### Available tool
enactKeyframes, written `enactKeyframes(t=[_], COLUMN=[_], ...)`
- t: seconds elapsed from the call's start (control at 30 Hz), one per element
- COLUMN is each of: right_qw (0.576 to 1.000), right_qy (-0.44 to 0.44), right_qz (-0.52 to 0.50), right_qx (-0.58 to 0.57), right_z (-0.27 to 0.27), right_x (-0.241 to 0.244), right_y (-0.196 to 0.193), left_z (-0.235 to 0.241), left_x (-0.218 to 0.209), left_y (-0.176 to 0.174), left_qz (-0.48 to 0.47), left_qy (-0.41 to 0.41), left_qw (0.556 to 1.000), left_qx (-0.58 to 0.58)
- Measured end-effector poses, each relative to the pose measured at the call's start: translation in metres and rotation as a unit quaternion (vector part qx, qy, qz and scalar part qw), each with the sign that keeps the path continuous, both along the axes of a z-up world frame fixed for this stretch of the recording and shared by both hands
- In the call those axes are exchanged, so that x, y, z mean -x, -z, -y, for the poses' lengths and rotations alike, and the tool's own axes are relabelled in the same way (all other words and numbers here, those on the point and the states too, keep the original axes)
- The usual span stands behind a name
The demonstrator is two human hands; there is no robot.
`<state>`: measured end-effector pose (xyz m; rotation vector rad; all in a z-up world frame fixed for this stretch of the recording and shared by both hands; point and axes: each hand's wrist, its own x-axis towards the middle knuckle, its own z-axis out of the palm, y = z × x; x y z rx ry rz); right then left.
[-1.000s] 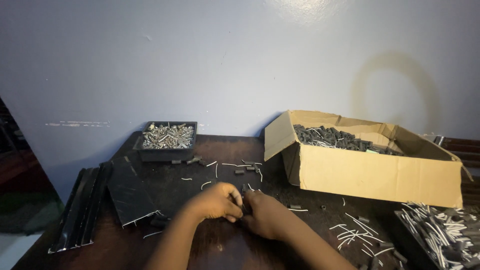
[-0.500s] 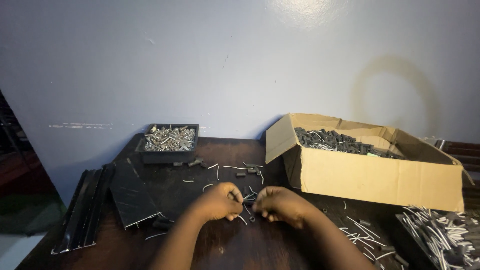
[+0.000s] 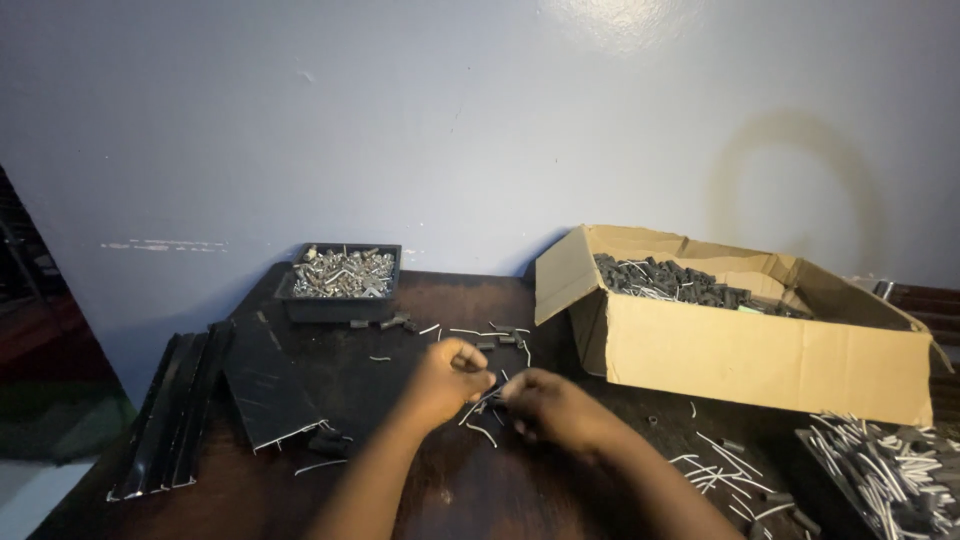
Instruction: Removing winding material from small metal clips and sorting them into a box
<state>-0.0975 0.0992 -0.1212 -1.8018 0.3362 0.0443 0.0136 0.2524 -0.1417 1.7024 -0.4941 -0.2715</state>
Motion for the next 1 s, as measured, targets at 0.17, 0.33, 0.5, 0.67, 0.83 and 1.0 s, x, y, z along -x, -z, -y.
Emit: enactKeyframes(t=[0.17,0.33,0.5,0.67,0.83,1.0], right_qw=[0.921,0.897,0.916,0.967,0.824,0.888], right_qy=[0.058,0.045,0.015,0.19,0.323,0.249], right_qz=[0.037,0.042,0.01,0.169,0.413,0.098], right_qx=[-0.383,-0.438,-0.4,-0.018,0.218,0.373], right_z=[0.009,0.015,0.029,0.053,0.108,0.122], right_x=[-0.009,-0.017,-0.024,-0.013,-0.011,-0.018], right_y=[0.005,0.017,0.022,-0.048,-0.083,-0.112], left_z=[0.011,0.018,0.007,-0.079,-0.118,-0.114], left_x=[0.014,0.037,0.032,0.003,0.016,0.026], left_y=[0.004,-0.007,-0.023,-0.057,-0.067,-0.073], left_qz=[0.189,0.398,0.208,0.229,0.213,0.149], left_qy=[0.036,0.056,0.039,-0.09,-0.076,0.035], left_qw=[0.976,0.913,0.963,0.957,0.823,0.688], left_qx=[0.104,0.075,0.166,-0.157,-0.521,-0.71])
